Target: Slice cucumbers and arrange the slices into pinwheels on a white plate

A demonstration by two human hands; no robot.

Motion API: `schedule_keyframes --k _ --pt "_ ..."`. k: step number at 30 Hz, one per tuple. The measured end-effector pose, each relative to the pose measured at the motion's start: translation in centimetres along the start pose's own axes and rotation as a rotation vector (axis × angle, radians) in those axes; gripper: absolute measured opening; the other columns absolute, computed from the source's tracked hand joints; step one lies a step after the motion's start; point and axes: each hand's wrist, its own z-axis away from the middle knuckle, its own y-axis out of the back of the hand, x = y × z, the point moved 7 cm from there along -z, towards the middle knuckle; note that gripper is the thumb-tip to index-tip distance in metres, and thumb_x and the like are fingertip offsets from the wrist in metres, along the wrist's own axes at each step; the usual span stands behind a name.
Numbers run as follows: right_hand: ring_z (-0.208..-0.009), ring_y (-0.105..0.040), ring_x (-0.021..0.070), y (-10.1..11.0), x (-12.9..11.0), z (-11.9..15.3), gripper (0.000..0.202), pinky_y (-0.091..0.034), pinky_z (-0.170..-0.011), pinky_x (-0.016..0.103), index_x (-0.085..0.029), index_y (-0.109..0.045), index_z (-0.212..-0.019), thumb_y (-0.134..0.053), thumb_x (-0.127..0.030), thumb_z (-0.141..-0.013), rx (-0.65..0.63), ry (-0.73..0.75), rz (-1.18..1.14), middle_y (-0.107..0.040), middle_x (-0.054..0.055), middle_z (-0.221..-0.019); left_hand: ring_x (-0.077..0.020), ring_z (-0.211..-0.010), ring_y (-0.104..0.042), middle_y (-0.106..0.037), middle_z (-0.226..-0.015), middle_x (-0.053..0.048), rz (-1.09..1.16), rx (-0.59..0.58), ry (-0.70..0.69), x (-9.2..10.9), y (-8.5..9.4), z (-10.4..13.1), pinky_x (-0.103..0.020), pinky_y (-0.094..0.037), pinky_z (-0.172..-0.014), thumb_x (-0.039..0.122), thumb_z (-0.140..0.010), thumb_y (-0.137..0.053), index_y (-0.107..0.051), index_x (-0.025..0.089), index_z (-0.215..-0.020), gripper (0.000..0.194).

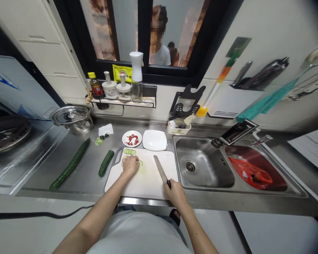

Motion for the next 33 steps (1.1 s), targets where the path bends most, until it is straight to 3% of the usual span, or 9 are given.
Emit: schedule_keyframes --k 6,12,18,25,29,33 --pt "-0.092 -0.066 0.0215 0.1 0.0 0.4 0.034 -0.039 -0.069 0.026 -0.015 -0.059 -0.104 -0.032 -0.036 -0.099 -0.05 -0.02 0.101 -0.07 0.014 -0.096 -0.0238 -0.098 -0.059 -0.072 -0.091 -0.004 0.066 -0.026 0.045 -0.1 -0.2 0.4 -0.037 -0.034 -0.088 0.024 -0.083 -0.051 -0.065 0.024 -0.087 0.015" --pt "-0.094 -0.066 0.0232 0.3 -0.2 0.6 0.037 -0.04 -0.069 0.028 -0.016 -0.056 -0.108 -0.027 -0.038 -0.1 -0.089 -0.046 0.149 -0.07 0.015 -0.098 -0.0239 -0.103 -0.059 -0.073 -0.095 -0.003 0.118 -0.054 0.081 -0.7 -0.9 0.7 -0.037 -0.034 -0.091 0.026 -0.08 -0.055 -0.064 0.025 -0.103 0.025" --pt "-0.091 -0.067 0.0226 -0.1 0.1 0.2 0.036 -0.04 -0.067 0.028 -0.016 -0.056 -0.105 -0.028 -0.038 -0.1 -0.086 -0.034 0.149 -0.071 0.014 -0.097 -0.0254 -0.104 -0.058 -0.072 -0.098 -0.004 0.103 -0.041 0.072 -0.2 -0.9 0.8 -0.038 -0.035 -0.089 0.023 -0.077 -0.057 -0.067 0.024 -0.087 0.014" --pt "-0.09 -0.067 0.0227 -0.2 0.2 0.1 0.038 -0.039 -0.067 0.028 -0.016 -0.056 -0.105 -0.026 -0.037 -0.1 -0.075 -0.019 0.156 -0.071 0.014 -0.096 -0.0206 -0.093 -0.061 -0.071 -0.086 -0.003 0.163 0.001 0.041 0.4 -1.2 1.8 -0.032 -0.036 -0.083 0.02 -0.082 -0.052 -0.064 0.023 -0.084 0.013" --pt "-0.089 -0.067 0.0206 -0.3 0.3 0.0 0.036 -0.039 -0.068 0.026 -0.017 -0.057 -0.105 -0.028 -0.037 -0.1 -0.08 -0.024 0.141 -0.071 0.014 -0.095 -0.0157 -0.086 -0.062 -0.071 -0.084 0.002 0.299 -0.006 0.062 -0.5 -1.4 2.6 -0.028 -0.037 -0.077 0.021 -0.08 -0.057 -0.062 0.024 -0.083 0.007" --pt "-0.089 -0.066 0.0209 -0.4 0.6 -0.2 0.035 -0.038 -0.067 0.026 -0.016 -0.058 -0.103 -0.03 -0.037 -0.099 -0.079 -0.035 0.115 -0.07 0.014 -0.095 -0.0139 -0.081 -0.062 -0.07 -0.081 0.003 0.353 0.013 0.121 -2.6 -0.7 3.4 -0.025 -0.036 -0.075 0.024 -0.079 -0.06 -0.063 0.023 -0.083 0.005"
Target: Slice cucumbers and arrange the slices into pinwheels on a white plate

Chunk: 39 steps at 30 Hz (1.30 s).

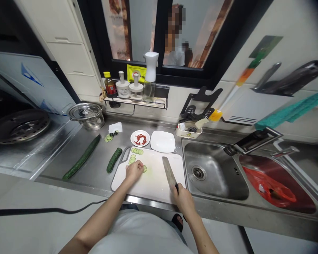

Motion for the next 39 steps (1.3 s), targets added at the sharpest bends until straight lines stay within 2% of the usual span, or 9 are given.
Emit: schedule_keyframes --k 8,18,29,33,39 --pt "-0.086 -0.066 0.0209 0.0 -0.1 -0.1 0.034 -0.038 -0.066 0.026 -0.015 -0.058 -0.102 -0.03 -0.034 -0.099 0.007 0.008 -0.024 -0.071 0.014 -0.094 -0.0148 -0.083 -0.063 -0.07 -0.084 0.002 -0.051 0.092 0.089 -3.5 3.3 -0.4 -0.026 -0.036 -0.075 0.027 -0.08 -0.06 -0.065 0.024 -0.086 0.009" --pt "-0.086 -0.067 0.0206 0.2 -0.3 0.1 0.033 -0.036 -0.064 0.026 -0.016 -0.057 -0.1 -0.029 -0.034 -0.1 0.011 0.017 -0.006 -0.071 0.014 -0.094 -0.0182 -0.089 -0.064 -0.071 -0.088 0.003 -0.128 0.122 0.147 -6.3 4.2 -1.3 -0.031 -0.037 -0.083 0.028 -0.079 -0.057 -0.066 0.026 -0.09 0.014" --pt "-0.087 -0.066 0.0216 0.3 -0.6 0.5 0.034 -0.036 -0.063 0.027 -0.017 -0.055 -0.102 -0.027 -0.036 -0.1 -0.015 -0.004 -0.009 -0.071 0.014 -0.095 -0.0231 -0.095 -0.063 -0.072 -0.093 -0.002 -0.218 0.085 0.145 -6.2 4.1 -1.5 -0.036 -0.038 -0.084 0.028 -0.08 -0.053 -0.069 0.026 -0.088 0.018" --pt "-0.088 -0.067 0.0229 0.2 -0.4 0.4 0.034 -0.037 -0.063 0.028 -0.017 -0.053 -0.105 -0.026 -0.036 -0.1 -0.024 -0.01 0.016 -0.071 0.013 -0.094 -0.0231 -0.095 -0.063 -0.072 -0.092 -0.001 -0.191 0.09 0.141 -6.2 4.3 -1.6 -0.036 -0.039 -0.084 0.03 -0.08 -0.054 -0.069 0.027 -0.089 0.018" --pt "-0.09 -0.067 0.0228 -0.1 -0.7 0.5 0.033 -0.039 -0.067 0.028 -0.017 -0.052 -0.107 -0.026 -0.035 -0.1 -0.031 -0.02 0.04 -0.071 0.014 -0.093 -0.0213 -0.095 -0.063 -0.072 -0.096 -0.001 -0.107 0.135 0.107 -4.4 4.5 -2.5 -0.035 -0.039 -0.086 0.033 -0.081 -0.055 -0.068 0.027 -0.095 0.02"
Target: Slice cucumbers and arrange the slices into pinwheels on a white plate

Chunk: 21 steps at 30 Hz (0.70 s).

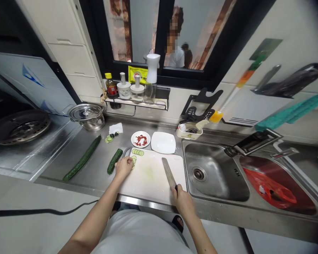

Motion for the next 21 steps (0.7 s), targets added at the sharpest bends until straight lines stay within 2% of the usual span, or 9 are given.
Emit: schedule_keyframes --k 6,10,15,21 --pt "-0.09 -0.067 0.023 -0.4 -0.1 0.1 0.032 -0.04 -0.066 0.027 -0.017 -0.051 -0.108 -0.026 -0.036 -0.1 -0.003 -0.002 -0.002 -0.07 0.015 -0.095 -0.0246 -0.104 -0.059 -0.069 -0.106 -0.006 -0.036 0.035 -0.076 3.7 -0.3 -1.6 -0.037 -0.037 -0.089 0.029 -0.083 -0.054 -0.067 0.026 -0.106 0.027" --pt "-0.091 -0.067 0.0231 -0.5 -0.2 0.2 0.031 -0.04 -0.066 0.027 -0.017 -0.05 -0.108 -0.025 -0.035 -0.1 -0.005 0.005 -0.016 -0.07 0.015 -0.094 -0.0279 -0.11 -0.054 -0.065 -0.115 -0.009 -0.114 0.024 -0.148 5.4 -0.7 -2.5 -0.039 -0.035 -0.091 0.028 -0.084 -0.053 -0.065 0.027 -0.114 0.033" --pt "-0.093 -0.067 0.0225 -0.4 -0.4 0.3 0.03 -0.04 -0.069 0.027 -0.016 -0.05 -0.107 -0.025 -0.032 -0.1 -0.004 0.001 -0.049 -0.071 0.015 -0.094 -0.0286 -0.113 -0.051 -0.062 -0.116 -0.012 -0.211 -0.007 -0.21 6.5 -1.4 -3.3 -0.041 -0.032 -0.094 0.034 -0.089 -0.048 -0.063 0.027 -0.119 0.034" --pt "-0.093 -0.067 0.0218 -0.2 -0.5 0.5 0.032 -0.041 -0.071 0.027 -0.016 -0.051 -0.108 -0.024 -0.032 -0.101 0.009 0.004 -0.06 -0.071 0.015 -0.094 -0.0262 -0.114 -0.05 -0.059 -0.118 -0.012 -0.218 -0.021 -0.238 6.7 -2.0 -3.8 -0.039 -0.032 -0.094 0.03 -0.089 -0.048 -0.064 0.025 -0.115 0.031"
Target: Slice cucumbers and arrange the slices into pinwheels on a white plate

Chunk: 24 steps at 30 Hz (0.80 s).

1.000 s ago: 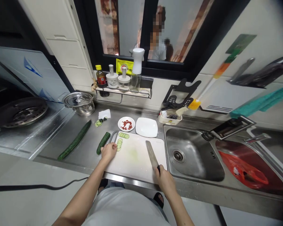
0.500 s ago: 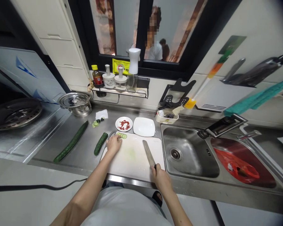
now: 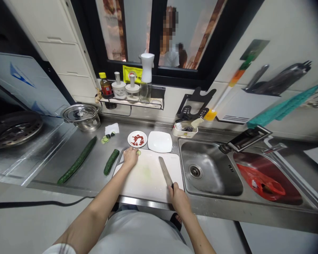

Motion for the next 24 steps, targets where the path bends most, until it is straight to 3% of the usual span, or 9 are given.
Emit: schedule_keyframes --k 9,14,20,24 --pt "-0.091 -0.067 0.0222 -0.1 0.2 -0.2 0.032 -0.041 -0.069 0.027 -0.017 -0.051 -0.108 -0.026 -0.035 -0.1 -0.01 -0.009 0.016 -0.07 0.014 -0.095 -0.0234 -0.104 -0.057 -0.067 -0.105 -0.007 0.083 0.01 0.042 -0.4 -0.1 0.3 -0.036 -0.035 -0.09 0.026 -0.088 -0.05 -0.064 0.023 -0.102 0.019" --pt "-0.092 -0.067 0.0221 -0.3 0.3 -0.5 0.032 -0.041 -0.069 0.027 -0.016 -0.051 -0.109 -0.027 -0.035 -0.1 -0.001 -0.005 0.03 -0.07 0.014 -0.095 -0.019 -0.098 -0.061 -0.071 -0.1 -0.002 0.207 -0.059 0.061 -0.5 -0.6 0.8 -0.031 -0.04 -0.086 0.025 -0.086 -0.052 -0.066 0.024 -0.1 0.02" --pt "-0.092 -0.067 0.0222 -0.2 0.3 -0.4 0.031 -0.041 -0.069 0.027 -0.016 -0.05 -0.111 -0.029 -0.035 -0.1 -0.011 -0.006 0.024 -0.07 0.015 -0.095 -0.0175 -0.09 -0.064 -0.073 -0.095 -0.001 0.177 -0.296 -0.222 2.7 -1.2 1.7 -0.027 -0.044 -0.082 0.02 -0.081 -0.054 -0.071 0.023 -0.092 0.021" --pt "-0.091 -0.067 0.0225 -0.2 0.3 -0.4 0.032 -0.041 -0.07 0.027 -0.016 -0.051 -0.109 -0.027 -0.035 -0.1 0.005 -0.001 0.028 -0.07 0.015 -0.095 -0.0213 -0.094 -0.063 -0.073 -0.086 -0.003 0.126 -0.369 -0.379 5.1 -1.6 2.3 -0.03 -0.042 -0.088 0.017 -0.076 -0.057 -0.072 0.023 -0.078 0.017"
